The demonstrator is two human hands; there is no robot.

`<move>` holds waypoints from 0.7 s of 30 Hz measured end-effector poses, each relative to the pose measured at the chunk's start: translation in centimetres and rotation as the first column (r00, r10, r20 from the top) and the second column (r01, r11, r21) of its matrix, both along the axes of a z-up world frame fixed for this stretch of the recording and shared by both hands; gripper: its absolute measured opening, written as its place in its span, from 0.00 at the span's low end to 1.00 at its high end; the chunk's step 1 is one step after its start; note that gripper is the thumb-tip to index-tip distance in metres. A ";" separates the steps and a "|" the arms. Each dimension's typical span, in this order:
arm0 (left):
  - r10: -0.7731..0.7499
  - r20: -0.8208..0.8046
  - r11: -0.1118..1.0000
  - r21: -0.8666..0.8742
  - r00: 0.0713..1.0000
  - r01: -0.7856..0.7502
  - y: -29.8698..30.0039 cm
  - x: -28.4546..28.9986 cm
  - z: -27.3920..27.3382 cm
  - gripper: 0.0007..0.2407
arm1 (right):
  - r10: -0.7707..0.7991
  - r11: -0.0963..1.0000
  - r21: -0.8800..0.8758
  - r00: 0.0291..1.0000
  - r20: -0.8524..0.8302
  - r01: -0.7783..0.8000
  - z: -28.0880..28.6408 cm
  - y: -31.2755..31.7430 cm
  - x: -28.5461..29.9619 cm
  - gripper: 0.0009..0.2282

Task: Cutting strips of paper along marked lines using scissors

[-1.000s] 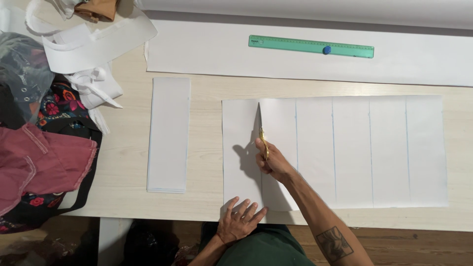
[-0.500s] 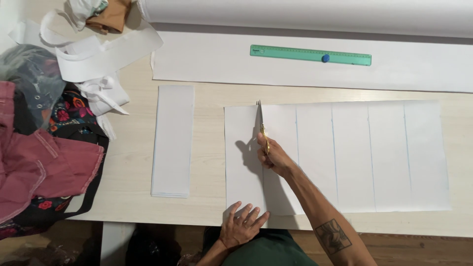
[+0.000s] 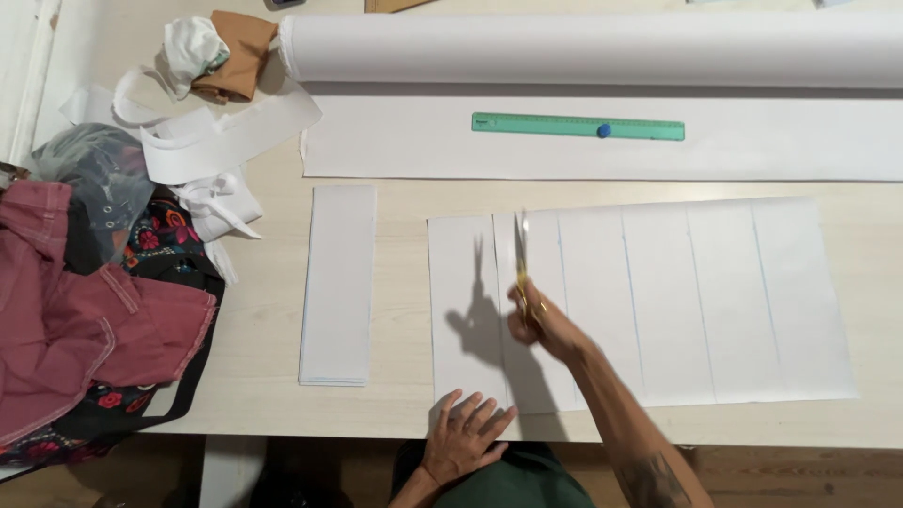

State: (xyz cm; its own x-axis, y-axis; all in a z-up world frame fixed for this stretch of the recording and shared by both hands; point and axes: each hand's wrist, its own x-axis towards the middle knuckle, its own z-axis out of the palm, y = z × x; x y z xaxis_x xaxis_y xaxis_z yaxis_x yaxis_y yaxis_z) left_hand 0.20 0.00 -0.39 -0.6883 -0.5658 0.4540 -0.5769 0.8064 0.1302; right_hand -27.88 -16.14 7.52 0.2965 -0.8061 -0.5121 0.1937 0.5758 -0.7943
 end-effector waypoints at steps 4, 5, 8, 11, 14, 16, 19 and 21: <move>0.066 0.022 0.980 0.187 0.998 -0.069 -1.1 1.3 0.0 0.34 | 0.108 0.994 -0.009 0.991 0.081 -0.108 1.2 9.5 -1.9 0.30; 0.128 -0.020 0.967 0.224 0.992 -0.120 -1.2 1.3 -0.1 0.33 | 0.144 0.986 0.088 0.988 -0.053 -0.139 1.8 12.2 -2.3 0.32; 0.130 -0.038 0.968 0.222 0.991 -0.118 -2.5 1.1 3.3 0.31 | 0.182 0.966 0.198 0.982 -0.058 -0.167 2.8 20.2 -3.1 0.28; -0.011 -0.012 0.987 0.160 1.000 0.012 -2.5 -0.9 3.1 0.24 | 0.109 0.959 0.257 0.992 0.068 -0.123 3.5 27.5 -4.6 0.23; -0.121 -0.078 0.979 0.157 0.990 0.132 -2.8 -4.8 3.4 0.20 | -0.009 0.940 0.340 0.997 0.073 -0.017 2.5 32.6 -5.9 0.21; -0.138 -0.101 0.969 0.192 0.985 0.155 -2.5 -7.3 2.3 0.18 | -0.019 0.920 0.392 0.999 0.038 0.002 1.2 34.8 -6.5 0.21; -0.118 -0.145 0.975 0.170 0.982 0.142 -2.4 -9.7 2.3 0.14 | -0.004 0.907 0.421 1.000 0.002 0.003 1.2 35.8 -6.2 0.20; -0.094 -0.168 0.987 0.113 0.981 0.114 -2.7 -10.8 2.6 0.11 | 0.008 0.917 0.399 1.000 -0.001 -0.007 0.7 35.6 -6.2 0.19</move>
